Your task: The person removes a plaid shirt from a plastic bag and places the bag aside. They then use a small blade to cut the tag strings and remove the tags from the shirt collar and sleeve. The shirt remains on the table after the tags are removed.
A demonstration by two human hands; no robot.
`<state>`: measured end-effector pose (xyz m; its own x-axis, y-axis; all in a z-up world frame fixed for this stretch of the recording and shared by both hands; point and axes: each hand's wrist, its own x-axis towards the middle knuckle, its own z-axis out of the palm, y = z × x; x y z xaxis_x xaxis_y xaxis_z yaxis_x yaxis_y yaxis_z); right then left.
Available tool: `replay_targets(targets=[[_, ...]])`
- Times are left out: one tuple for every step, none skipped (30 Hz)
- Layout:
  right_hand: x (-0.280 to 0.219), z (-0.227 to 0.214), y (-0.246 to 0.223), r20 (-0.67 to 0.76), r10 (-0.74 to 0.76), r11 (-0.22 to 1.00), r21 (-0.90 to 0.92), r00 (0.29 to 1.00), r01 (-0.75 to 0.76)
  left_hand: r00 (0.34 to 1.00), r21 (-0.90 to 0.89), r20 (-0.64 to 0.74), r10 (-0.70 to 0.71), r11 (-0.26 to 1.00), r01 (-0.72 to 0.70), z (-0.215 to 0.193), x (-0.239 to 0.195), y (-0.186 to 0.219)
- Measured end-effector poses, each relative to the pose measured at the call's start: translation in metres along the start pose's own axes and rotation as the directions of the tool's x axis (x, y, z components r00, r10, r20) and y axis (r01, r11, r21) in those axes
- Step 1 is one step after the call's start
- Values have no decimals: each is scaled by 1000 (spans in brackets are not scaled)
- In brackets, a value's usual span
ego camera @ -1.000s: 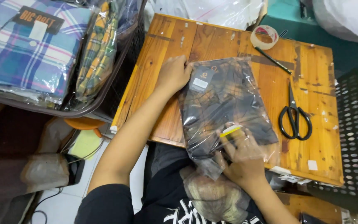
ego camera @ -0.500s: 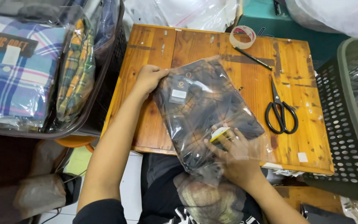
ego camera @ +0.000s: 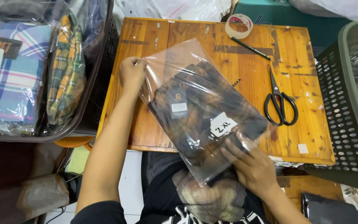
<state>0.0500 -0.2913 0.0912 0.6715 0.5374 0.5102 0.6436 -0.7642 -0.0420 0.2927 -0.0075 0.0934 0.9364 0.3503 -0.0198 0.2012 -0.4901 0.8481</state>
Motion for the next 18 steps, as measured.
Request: replay_targets(targets=[[-3,-5,-1,0,2,1000,-2,1000,-2,1000,0,2,1,1000,-1,1,8,-5],[-6,-10,-2,-13,1,1000,18,1000,-1,997,67,-58,49,997,-45,3,15,-9],[-9,-15,-3,-27,0,999,37,1000,1,988,136,-115,101,987,-85,6,22,-13],[-11,-22,-5,-27,3,999,34,1000,-2,988,135,-112,103,987,-88,5,37,-19],[-12,-28,-6,-26,-16,999,44,1000,17,969,172,-203,142,979,-107,4,52,-24],[-14,-34,-7,-24,-32,998,54,999,33,940,211,-289,182,970,-123,4,67,-29],[-17,-36,-6,-24,-27,998,51,999,28,941,211,-284,184,969,-126,-8,68,-19],[-21,-37,-6,-16,-11,997,80,1000,13,912,203,-339,231,965,-169,-21,69,-9],[-24,-39,-6,-8,4,994,109,1000,-3,877,197,-393,274,957,-211,-34,69,0],[-26,-39,-4,-9,7,994,109,1000,-6,878,198,-391,276,957,-213,-42,76,2],[-27,-39,-3,9,12,992,127,1000,-13,843,173,-447,298,954,-245,-51,83,4],[-27,-39,-2,23,17,989,144,1000,-20,803,152,-503,320,947,-282,-61,90,7],[-30,-36,0,18,20,989,144,1000,-22,801,155,-502,325,945,-287,-70,91,11],[-32,-33,4,50,41,983,177,998,-49,690,186,-539,483,867,-462,-80,92,14],[-34,-30,7,83,61,975,208,995,-78,549,225,-561,619,753,-619,-90,93,17],[-32,-32,7,81,58,975,211,995,-74,546,229,-563,620,752,-618,-102,84,26],[-30,-33,8,100,70,968,235,993,-92,528,199,-608,593,758,-622,-114,75,36],[-28,-35,10,120,82,960,257,989,-111,508,169,-650,565,760,-628,-125,66,46]])
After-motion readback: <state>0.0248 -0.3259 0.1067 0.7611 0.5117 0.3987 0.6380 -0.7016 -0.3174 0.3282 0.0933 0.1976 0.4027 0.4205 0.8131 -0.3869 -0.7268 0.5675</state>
